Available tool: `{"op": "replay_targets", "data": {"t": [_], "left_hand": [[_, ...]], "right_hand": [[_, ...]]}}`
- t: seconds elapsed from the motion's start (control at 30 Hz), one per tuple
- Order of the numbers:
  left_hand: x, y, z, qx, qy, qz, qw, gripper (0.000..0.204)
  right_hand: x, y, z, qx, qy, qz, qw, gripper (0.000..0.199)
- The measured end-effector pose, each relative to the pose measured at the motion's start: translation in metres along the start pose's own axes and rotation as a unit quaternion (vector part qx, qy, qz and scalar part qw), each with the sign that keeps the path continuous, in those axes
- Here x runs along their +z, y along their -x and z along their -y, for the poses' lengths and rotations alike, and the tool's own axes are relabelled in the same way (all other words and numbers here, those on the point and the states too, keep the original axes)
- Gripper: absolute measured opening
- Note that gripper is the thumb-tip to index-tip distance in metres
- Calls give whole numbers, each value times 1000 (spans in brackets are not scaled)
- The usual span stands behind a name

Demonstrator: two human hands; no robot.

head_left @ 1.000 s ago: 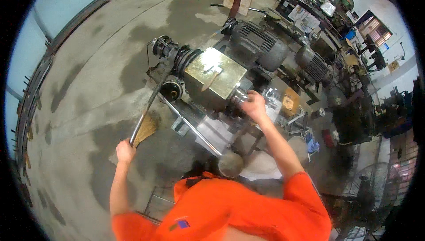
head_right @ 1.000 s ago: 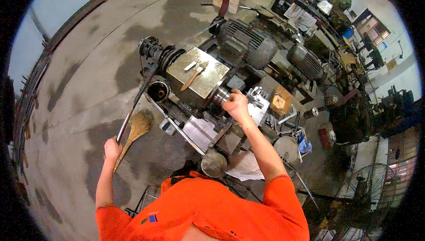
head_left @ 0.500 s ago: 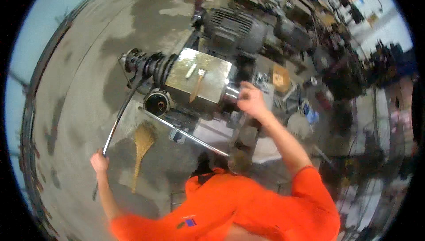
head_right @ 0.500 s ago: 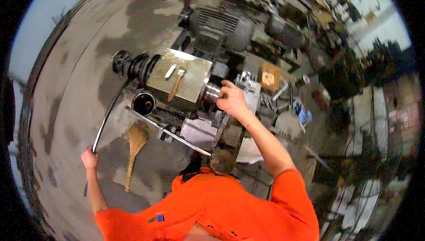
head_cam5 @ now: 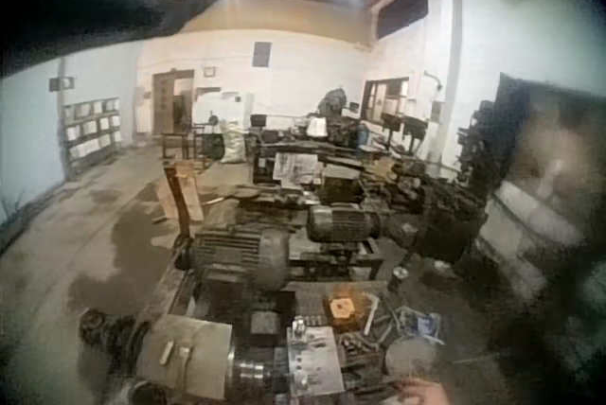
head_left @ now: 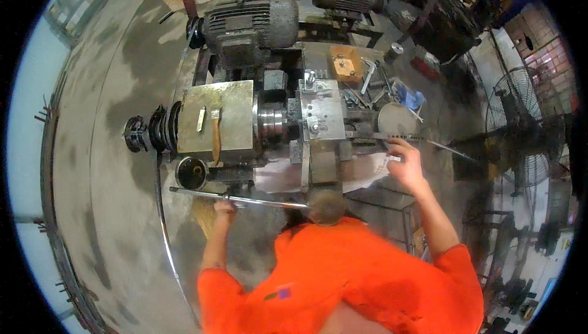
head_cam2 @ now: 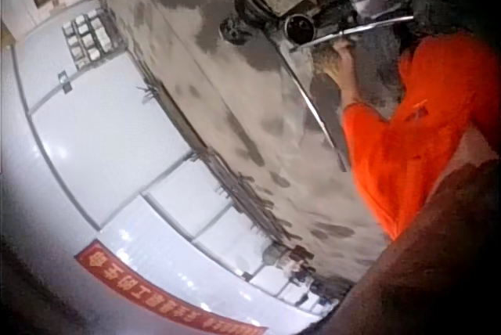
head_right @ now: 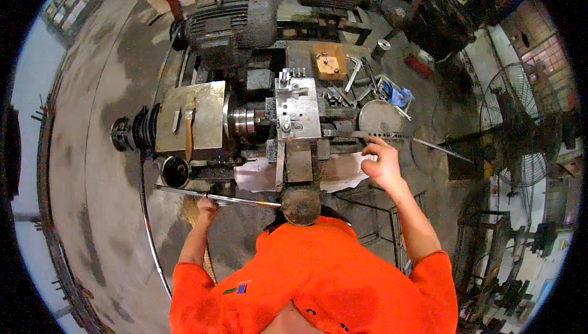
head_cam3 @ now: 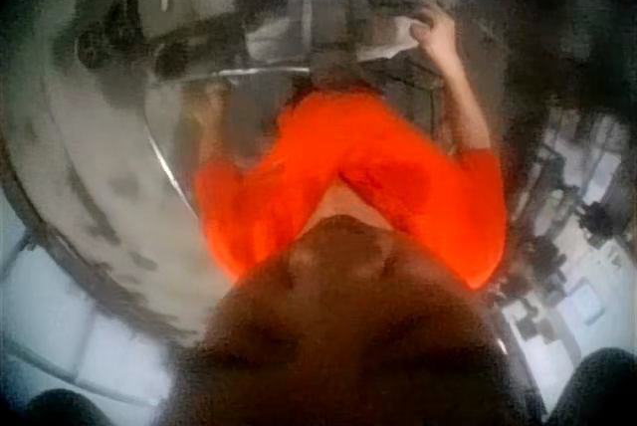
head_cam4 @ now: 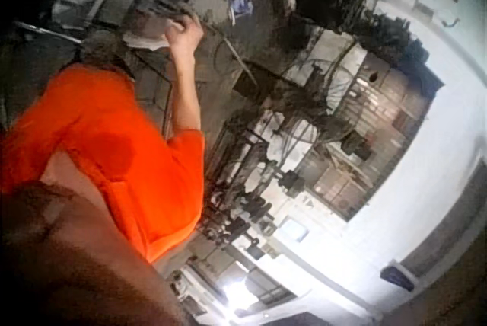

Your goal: The person uses a long metal bar to rotate a large cylindrical component on a machine. They repeatedly pick up small metal parts from a wooden block, insert them into the machine, and rotate the component to secure them. The person briefly walks away to retrieve a long metal rod before returning to continue the assembly.

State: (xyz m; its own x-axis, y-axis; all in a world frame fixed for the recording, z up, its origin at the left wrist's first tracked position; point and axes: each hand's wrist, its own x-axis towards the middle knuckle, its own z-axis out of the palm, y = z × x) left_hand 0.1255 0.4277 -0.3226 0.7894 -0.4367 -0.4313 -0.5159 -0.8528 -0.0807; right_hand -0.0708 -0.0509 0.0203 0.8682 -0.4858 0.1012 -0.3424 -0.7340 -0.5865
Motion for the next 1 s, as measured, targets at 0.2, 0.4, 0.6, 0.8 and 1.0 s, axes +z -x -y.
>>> {"op": "replay_targets", "data": {"t": [0.2,0.4,0.6,0.8,1.0], "left_hand": [[-53,8,-1,-40,-23,50,998,31],[-73,68,10,-191,166,-154,955,28],[-147,105,-23,-244,706,-248,616,36],[-170,74,-49,-284,794,-242,480,25],[-129,20,-62,-278,788,-353,420,20]], "right_hand": [[-19,16,-89,92,-3,-17,996,23],[-65,-2,-227,233,202,4,951,59],[-97,9,-362,305,349,88,881,48],[-89,38,-404,293,388,58,872,32],[-63,117,-376,283,312,4,907,27]]}}
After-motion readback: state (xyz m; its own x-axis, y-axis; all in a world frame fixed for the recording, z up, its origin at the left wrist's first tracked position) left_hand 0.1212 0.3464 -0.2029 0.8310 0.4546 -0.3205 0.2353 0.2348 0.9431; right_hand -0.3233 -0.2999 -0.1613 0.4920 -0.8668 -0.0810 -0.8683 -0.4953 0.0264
